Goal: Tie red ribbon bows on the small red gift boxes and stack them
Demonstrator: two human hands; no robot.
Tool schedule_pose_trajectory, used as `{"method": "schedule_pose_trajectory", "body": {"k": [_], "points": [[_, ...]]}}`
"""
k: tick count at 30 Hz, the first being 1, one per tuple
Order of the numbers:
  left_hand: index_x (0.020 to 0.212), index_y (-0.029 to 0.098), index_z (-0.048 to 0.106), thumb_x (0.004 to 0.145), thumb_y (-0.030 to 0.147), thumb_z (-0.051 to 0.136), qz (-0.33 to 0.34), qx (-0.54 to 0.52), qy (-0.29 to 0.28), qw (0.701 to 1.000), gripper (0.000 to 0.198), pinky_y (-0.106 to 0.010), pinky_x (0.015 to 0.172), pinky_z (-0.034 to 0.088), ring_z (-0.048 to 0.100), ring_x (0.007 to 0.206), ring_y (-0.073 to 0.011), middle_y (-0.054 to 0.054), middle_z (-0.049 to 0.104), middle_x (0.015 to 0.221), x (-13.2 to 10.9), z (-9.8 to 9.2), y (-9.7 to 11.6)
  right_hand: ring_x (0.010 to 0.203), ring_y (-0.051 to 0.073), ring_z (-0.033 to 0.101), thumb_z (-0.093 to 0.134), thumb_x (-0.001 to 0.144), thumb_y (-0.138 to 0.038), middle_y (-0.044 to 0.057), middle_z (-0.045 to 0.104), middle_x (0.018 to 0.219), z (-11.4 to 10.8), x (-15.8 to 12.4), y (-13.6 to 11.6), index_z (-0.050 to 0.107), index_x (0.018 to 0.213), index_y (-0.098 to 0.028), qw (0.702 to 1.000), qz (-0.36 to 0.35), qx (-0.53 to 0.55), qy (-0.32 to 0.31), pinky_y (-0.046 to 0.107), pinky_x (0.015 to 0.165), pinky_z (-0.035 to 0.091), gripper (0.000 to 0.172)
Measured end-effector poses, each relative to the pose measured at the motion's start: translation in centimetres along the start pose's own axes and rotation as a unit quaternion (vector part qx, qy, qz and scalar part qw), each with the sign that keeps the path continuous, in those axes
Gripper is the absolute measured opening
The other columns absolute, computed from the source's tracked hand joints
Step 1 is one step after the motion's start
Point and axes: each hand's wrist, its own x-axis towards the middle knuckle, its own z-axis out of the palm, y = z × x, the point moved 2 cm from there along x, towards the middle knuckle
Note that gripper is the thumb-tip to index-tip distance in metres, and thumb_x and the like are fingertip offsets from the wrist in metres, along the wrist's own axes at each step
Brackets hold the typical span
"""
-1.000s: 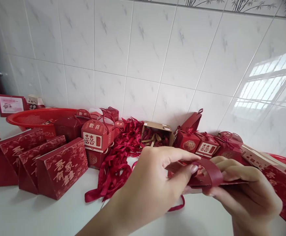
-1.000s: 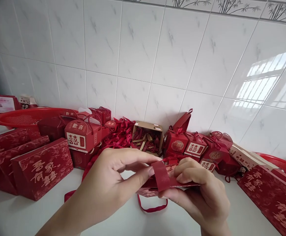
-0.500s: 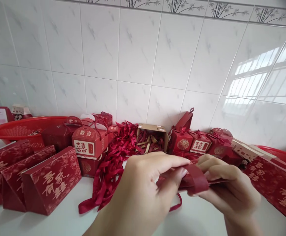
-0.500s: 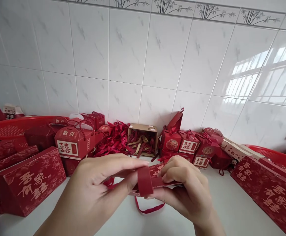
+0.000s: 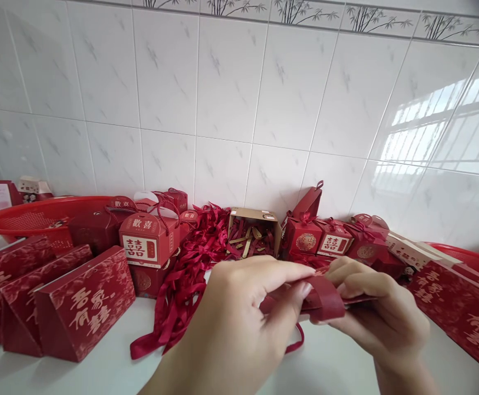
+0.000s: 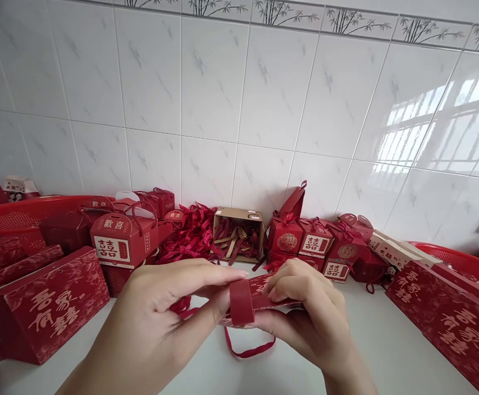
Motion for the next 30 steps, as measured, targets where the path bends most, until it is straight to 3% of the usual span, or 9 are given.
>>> {"method": "schedule_pose_trajectory", "body": {"k": [7,10,14,18,21,26,30], "points": [[0.097,0.025,0.073,0.083,0.014,0.059,0.001,-0.005,-0.016,1.0,0.022,-0.016,0.056,0.057,0.07,0.069,-0.0135,0.001,0.074,0.08,0.1,0.3,0.2,0.058,0.015,0.056,0.072,0.075,-0.011,0.001,0.058,0.067,0.5,0.3,-0.1,0.054,0.089,-0.019,1.0,-0.009,-0.021,0.002,0.028,0.049,0.048,0.024],[0.094,0.024,0.072,0.083,0.01,0.059,0.044,-0.008,-0.027,0.999,0.022,-0.017,0.068,0.057,0.069,0.073,-0.0122,0.002,0.074,0.082,0.1,0.3,0.6,0.06,0.015,0.058,0.069,0.078,-0.012,0.002,0.06,0.069,0.6,0.2,0.2,0.054,0.089,-0.019,0.998,-0.024,-0.048,0.029,0.029,0.051,0.049,0.02],[0.103,0.024,0.068,0.078,-0.001,0.055,0.104,-0.011,-0.049,0.993,0.037,-0.022,0.088,0.053,0.067,0.092,-0.0138,0.0,0.072,0.1,0.4,0.2,0.8,0.064,0.019,0.062,0.068,0.078,-0.015,0.005,0.064,0.07,0.1,0.0,0.4,0.055,0.087,-0.019,0.989,-0.068,-0.091,0.096,0.034,0.053,0.052,0.016],[0.1,0.02,0.067,0.078,-0.005,0.05,0.169,-0.03,-0.072,0.983,0.038,-0.023,0.081,0.055,0.066,0.087,-0.0141,-0.003,0.072,0.091,1.0,0.1,0.6,0.064,0.02,0.064,0.065,0.079,-0.014,0.004,0.065,0.069,0.0,0.2,-0.2,0.055,0.084,-0.02,0.976,-0.108,-0.152,0.115,0.036,0.055,0.053,0.012],[0.098,0.02,0.066,0.082,-0.003,0.05,0.207,-0.018,-0.073,0.975,0.032,-0.021,0.076,0.055,0.064,0.081,-0.0133,-0.003,0.072,0.084,1.3,0.1,0.4,0.062,0.018,0.062,0.063,0.082,-0.016,0.004,0.064,0.069,0.3,0.4,-0.4,0.055,0.083,-0.019,0.975,-0.118,-0.141,0.124,0.035,0.055,0.052,0.008],[0.098,0.018,0.062,0.081,-0.006,0.05,0.248,0.011,-0.068,0.966,0.031,-0.022,0.078,0.055,0.062,0.081,-0.0131,-0.003,0.071,0.087,1.3,0.3,-0.3,0.059,0.015,0.055,0.064,0.085,-0.028,0.002,0.056,0.067,0.8,0.3,0.9,0.053,0.083,-0.018,0.992,-0.04,-0.027,0.116,0.029,0.052,0.046,0.015],[0.093,0.017,0.059,0.08,-0.006,0.051,0.253,0.007,-0.062,0.965,0.028,-0.021,0.073,0.055,0.062,0.079,-0.0131,-0.004,0.07,0.084,1.3,0.7,-0.8,0.064,0.017,0.058,0.062,0.085,-0.025,0.005,0.06,0.072,0.6,0.4,1.1,0.06,0.091,-0.016,0.997,-0.033,-0.025,0.071,0.031,0.056,0.047,0.011]]}}
